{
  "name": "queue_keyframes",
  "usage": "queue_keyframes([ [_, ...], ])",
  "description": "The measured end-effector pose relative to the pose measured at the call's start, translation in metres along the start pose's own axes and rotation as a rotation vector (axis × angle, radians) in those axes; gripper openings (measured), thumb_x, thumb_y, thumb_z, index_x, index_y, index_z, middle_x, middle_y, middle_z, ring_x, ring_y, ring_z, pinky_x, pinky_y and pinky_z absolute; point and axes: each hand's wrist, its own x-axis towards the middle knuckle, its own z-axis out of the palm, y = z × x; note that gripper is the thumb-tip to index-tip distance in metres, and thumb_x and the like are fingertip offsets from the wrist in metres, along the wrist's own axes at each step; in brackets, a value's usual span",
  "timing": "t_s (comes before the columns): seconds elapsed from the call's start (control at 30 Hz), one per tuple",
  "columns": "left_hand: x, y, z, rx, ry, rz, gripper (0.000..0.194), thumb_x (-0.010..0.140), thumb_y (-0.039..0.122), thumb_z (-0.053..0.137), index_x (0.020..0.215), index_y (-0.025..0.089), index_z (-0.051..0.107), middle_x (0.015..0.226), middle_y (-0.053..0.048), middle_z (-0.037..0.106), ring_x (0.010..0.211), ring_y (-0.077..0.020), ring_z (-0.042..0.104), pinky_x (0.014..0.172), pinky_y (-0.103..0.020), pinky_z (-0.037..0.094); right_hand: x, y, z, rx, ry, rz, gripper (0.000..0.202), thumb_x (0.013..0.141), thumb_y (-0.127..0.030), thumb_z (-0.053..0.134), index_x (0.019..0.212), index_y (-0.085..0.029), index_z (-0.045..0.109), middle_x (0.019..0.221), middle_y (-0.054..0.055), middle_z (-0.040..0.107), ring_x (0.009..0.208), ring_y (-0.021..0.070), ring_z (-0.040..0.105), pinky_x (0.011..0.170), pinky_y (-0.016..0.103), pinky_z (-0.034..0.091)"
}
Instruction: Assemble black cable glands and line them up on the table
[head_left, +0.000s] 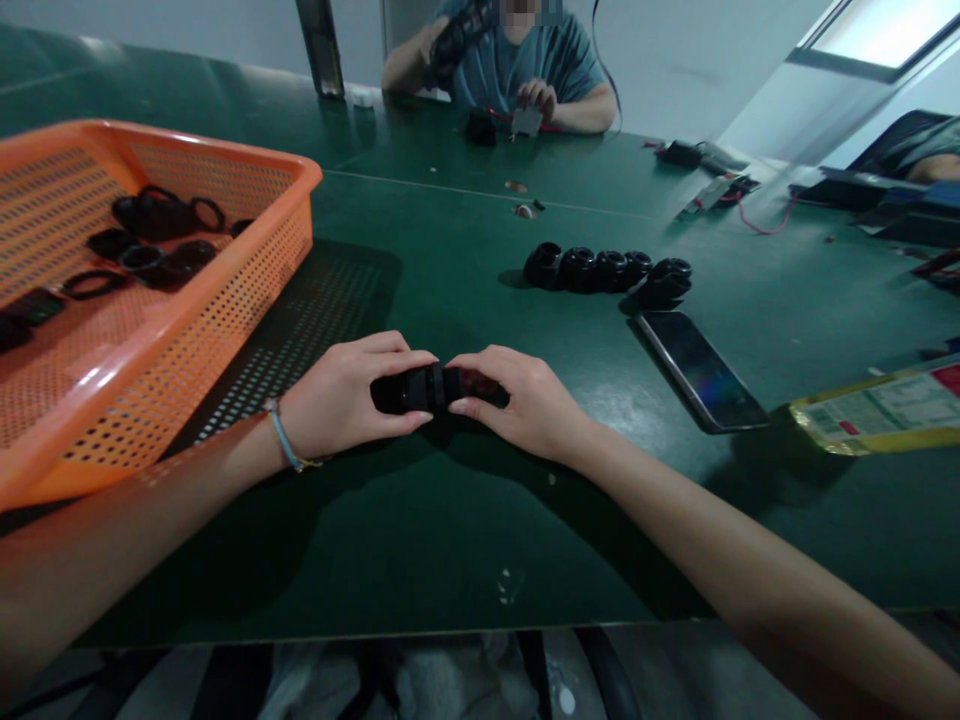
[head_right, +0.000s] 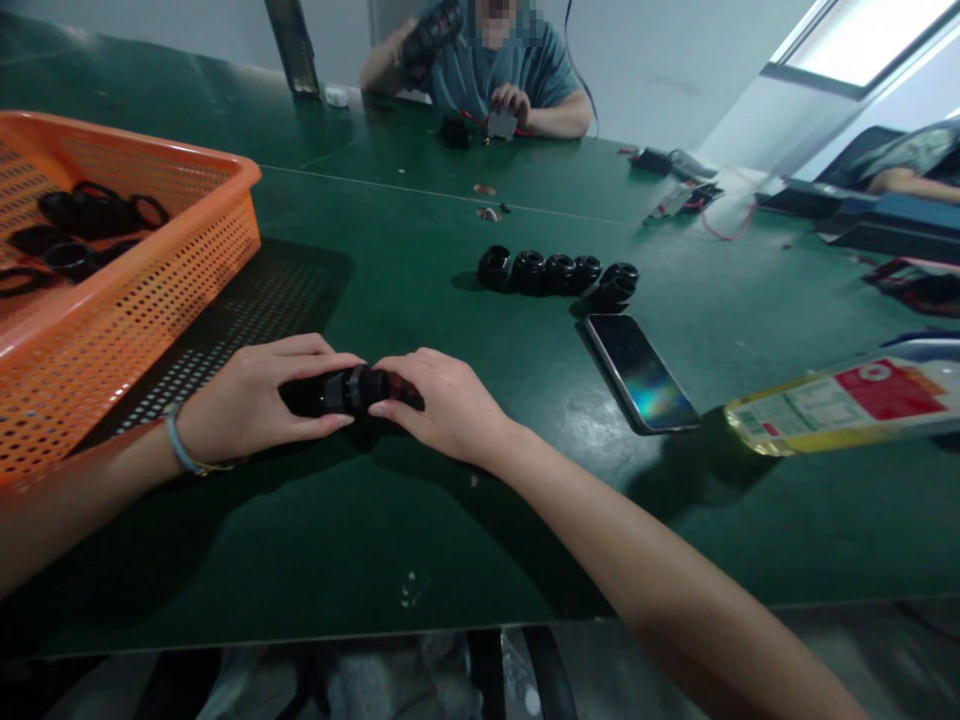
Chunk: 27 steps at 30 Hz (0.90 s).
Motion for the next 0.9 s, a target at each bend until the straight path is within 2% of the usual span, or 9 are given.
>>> queue_keyframes([
  [0.2,0.0,0.0,-0.0007,0.009,-0.007,-0.013,0.035,0.077,0.033,0.059,0.109,0.019,0.062,0.089,-0.002,0.062,0.079,-0.0136,0.06,0.073,-0.022,0.046,0.0023,-0.0024,-0.001,0.0,-0.039,0.064,0.022,0.079,-0.02,0.065,0.1,-0.014,0.064,0.081,0.004,0.067,0.073,0.0148,0.057,0.066,0.027,0.042],
  [0.9,-0.0007,0.0006,0.0001,0.011,-0.007,-0.004,0.035,0.078,0.032,0.058,0.109,0.017,0.062,0.09,-0.003,0.062,0.08,-0.0138,0.06,0.074,-0.022,0.046,0.003,-0.0017,-0.0006,-0.016,-0.075,0.119,0.02,0.082,-0.026,0.063,0.098,-0.015,0.064,0.072,0.001,0.062,0.064,0.0119,0.052,0.061,0.024,0.038],
])
